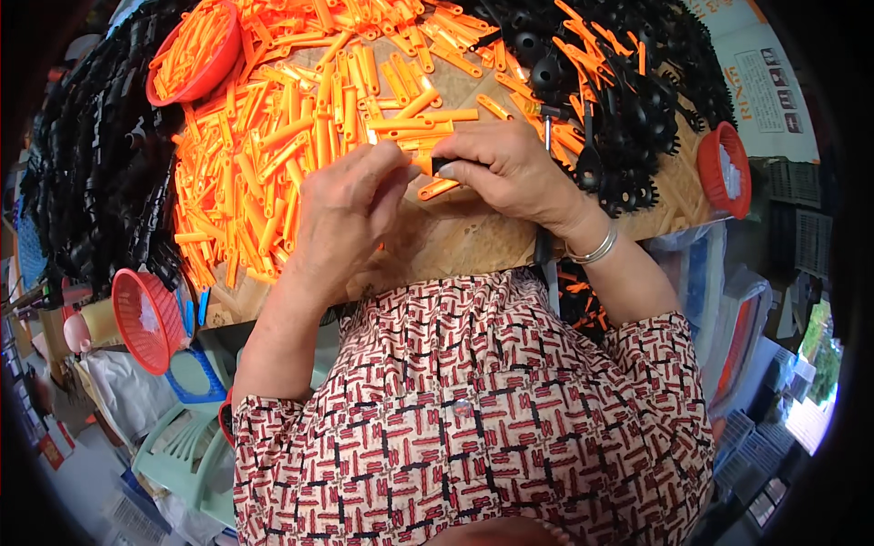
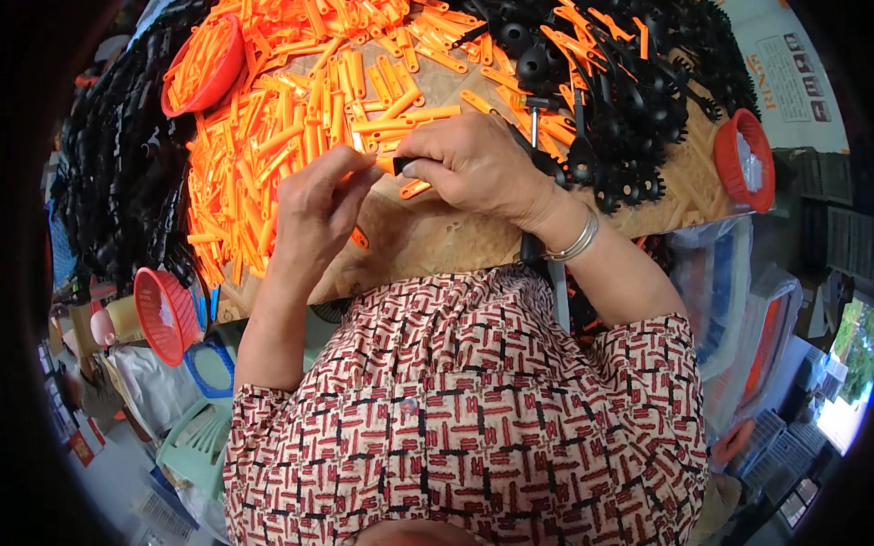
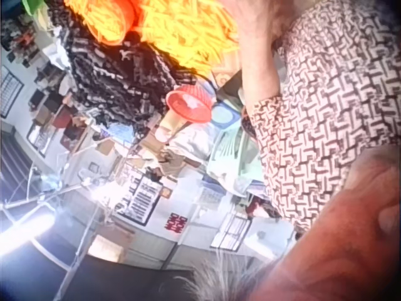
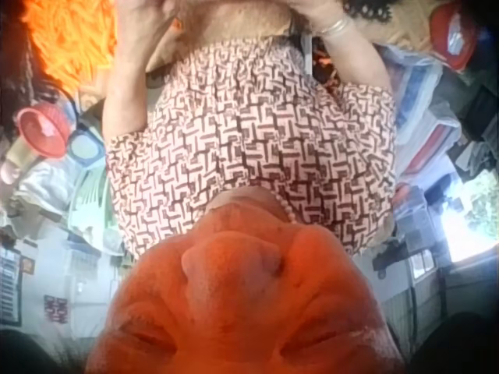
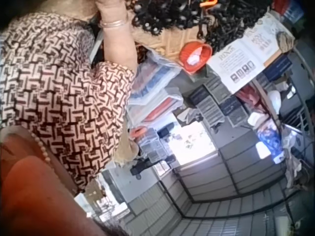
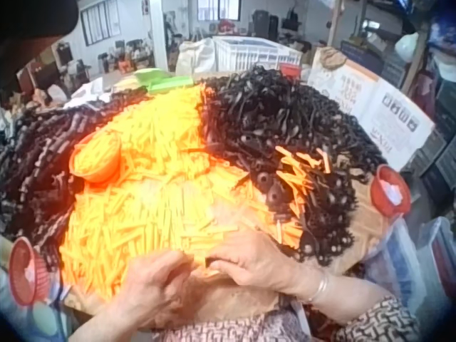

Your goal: The person assembles garden weeding tools by inserting orange plastic handles into black metal heads. They use a hammer to secure the connection between the handle and the head, then place the finished tools on the table. The process is repeated for multiple units.

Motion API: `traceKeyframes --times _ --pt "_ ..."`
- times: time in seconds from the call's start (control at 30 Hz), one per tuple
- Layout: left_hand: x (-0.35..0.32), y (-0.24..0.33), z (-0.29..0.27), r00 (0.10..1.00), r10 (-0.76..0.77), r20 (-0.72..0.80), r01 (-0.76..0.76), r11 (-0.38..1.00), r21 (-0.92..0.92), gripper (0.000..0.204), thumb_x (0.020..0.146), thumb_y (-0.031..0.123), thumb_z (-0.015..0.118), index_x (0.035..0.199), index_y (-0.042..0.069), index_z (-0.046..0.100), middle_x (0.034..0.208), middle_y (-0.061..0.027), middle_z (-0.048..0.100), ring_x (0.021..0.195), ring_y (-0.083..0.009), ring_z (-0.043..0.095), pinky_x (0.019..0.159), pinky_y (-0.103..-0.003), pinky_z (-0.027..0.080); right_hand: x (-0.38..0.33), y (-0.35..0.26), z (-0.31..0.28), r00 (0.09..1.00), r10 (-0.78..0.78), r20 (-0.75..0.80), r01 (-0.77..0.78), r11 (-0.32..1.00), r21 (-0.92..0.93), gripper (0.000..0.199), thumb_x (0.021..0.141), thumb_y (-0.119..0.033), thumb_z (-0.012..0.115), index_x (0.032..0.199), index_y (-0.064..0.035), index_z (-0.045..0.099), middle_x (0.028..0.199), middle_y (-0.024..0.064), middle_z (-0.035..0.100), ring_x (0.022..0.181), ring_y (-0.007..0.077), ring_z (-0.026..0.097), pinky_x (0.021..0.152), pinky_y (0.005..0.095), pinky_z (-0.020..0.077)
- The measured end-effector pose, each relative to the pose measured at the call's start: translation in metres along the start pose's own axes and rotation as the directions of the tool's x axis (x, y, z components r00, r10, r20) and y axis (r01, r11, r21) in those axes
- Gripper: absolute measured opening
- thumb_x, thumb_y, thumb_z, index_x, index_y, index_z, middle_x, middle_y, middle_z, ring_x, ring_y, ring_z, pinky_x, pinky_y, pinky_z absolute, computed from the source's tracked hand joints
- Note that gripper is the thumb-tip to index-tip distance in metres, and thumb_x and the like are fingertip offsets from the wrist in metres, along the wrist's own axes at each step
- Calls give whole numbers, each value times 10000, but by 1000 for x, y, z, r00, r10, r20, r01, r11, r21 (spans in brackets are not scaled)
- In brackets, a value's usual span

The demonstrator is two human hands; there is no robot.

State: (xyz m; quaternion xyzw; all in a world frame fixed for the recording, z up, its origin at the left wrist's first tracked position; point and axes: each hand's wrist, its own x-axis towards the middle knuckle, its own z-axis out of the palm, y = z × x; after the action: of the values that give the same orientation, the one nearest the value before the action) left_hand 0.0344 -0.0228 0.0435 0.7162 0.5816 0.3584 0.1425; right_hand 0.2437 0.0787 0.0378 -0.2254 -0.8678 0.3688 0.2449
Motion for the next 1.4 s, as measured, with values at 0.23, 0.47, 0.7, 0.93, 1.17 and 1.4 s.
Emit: traceKeyframes --times 0.23,0.47,0.7,0.93,1.17,1.4 --pt "-9 2 11 986 -166 28 167 986 -7 126 909 59 763 991 16 678 772 -121 664 656 -227 669 607 -316 519 -13 -8 12 975 -198 -102 147 917 -370 182 807 -121 727 967 -35 720 811 110 697 804 310 684 692 403 509" --pt "-26 7 10 996 -47 80 48 999 -8 188 889 50 759 1055 39 672 839 -141 669 724 -300 695 657 -375 544 -30 -5 27 978 -103 -183 76 986 -147 160 830 -185 780 854 -48 703 709 87 622 707 282 641 648 428 479" --pt "-1 -7 0 988 -147 39 144 987 68 335 967 146 715 1294 92 672 964 -110 603 879 -224 637 785 -338 522 -38 -1 -47 926 -358 -122 99 541 -835 134 857 -228 752 815 -118 686 682 18 552 652 199 567 650 379 397" --pt "40 -48 35 984 53 171 -122 897 424 279 870 128 739 1148 147 727 1113 -57 629 1072 -295 590 874 -420 529 -53 72 -166 889 -319 -329 -307 118 -944 239 930 -351 736 934 -112 719 804 28 695 764 230 682 706 369 456" --pt "23 -56 7 975 33 221 -129 892 433 256 828 61 649 1060 136 729 1085 -58 635 1071 -291 574 882 -409 479 -78 58 -203 747 -192 -637 -653 -32 -756 386 934 -468 698 1070 -112 761 982 98 764 868 288 740 781 443 570" --pt "55 -57 28 990 54 130 -97 932 349 264 935 129 680 1198 132 703 1205 -61 649 1174 -307 581 948 -444 494 -69 11 -166 324 15 -946 -823 497 -274 303 933 -287 729 1170 -102 764 1154 140 747 1004 297 706 885 418 551"
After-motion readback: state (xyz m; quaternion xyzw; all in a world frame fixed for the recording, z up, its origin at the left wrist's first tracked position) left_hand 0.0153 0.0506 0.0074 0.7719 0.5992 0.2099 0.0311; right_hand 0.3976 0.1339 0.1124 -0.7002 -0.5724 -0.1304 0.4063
